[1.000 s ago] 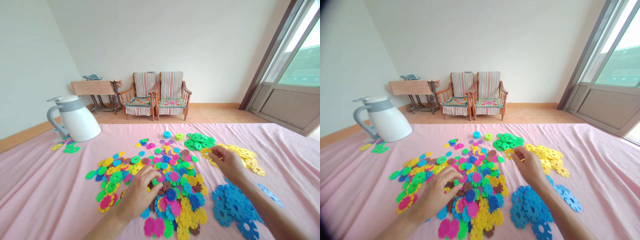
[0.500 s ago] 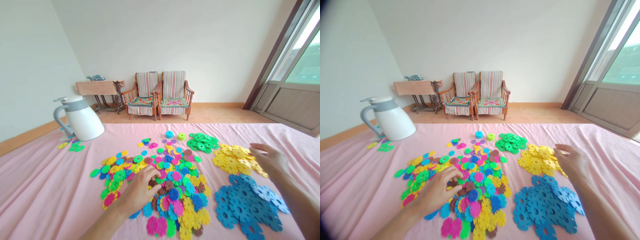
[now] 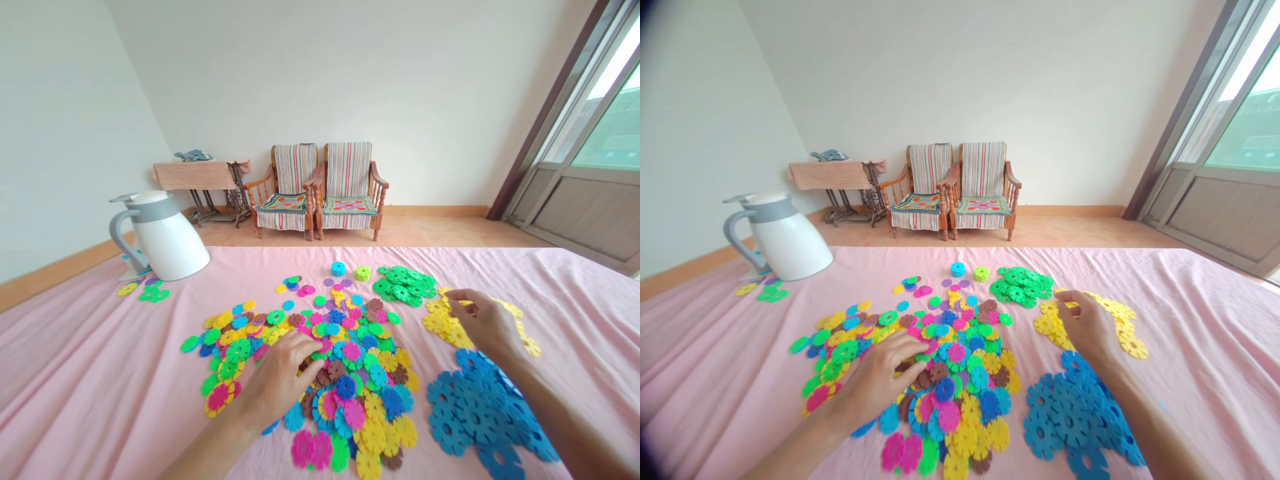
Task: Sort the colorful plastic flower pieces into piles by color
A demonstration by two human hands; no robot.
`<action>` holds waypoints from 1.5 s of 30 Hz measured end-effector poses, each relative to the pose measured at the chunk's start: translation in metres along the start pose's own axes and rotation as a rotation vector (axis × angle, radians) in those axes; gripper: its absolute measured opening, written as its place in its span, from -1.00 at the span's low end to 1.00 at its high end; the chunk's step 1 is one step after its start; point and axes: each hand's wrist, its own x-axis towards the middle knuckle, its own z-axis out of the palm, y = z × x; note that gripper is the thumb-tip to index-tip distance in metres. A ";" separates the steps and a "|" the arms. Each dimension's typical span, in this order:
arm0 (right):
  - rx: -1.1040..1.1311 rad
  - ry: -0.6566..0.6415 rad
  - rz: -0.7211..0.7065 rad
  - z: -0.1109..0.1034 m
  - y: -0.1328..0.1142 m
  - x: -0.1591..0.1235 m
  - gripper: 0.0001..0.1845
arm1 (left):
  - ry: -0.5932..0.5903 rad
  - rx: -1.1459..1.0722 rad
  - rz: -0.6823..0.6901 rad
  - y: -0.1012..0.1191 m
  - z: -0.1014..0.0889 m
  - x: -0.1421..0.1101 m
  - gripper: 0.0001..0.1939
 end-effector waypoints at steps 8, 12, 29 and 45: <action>-0.003 -0.093 -0.202 0.009 -0.025 -0.015 -0.71 | 0.197 -0.062 -0.107 -0.005 0.006 -0.001 -0.79; 0.004 -0.052 -0.198 0.011 -0.020 -0.013 -0.72 | 0.189 -0.266 -0.197 0.014 0.001 0.023 -0.89; 0.034 -0.070 -0.231 0.014 -0.018 -0.012 -0.72 | 0.092 -0.506 -0.336 0.047 0.101 0.207 -0.83; 0.095 -0.186 -0.312 0.015 -0.036 -0.027 -0.73 | -0.061 -0.129 -0.212 -0.044 -0.045 0.065 -0.82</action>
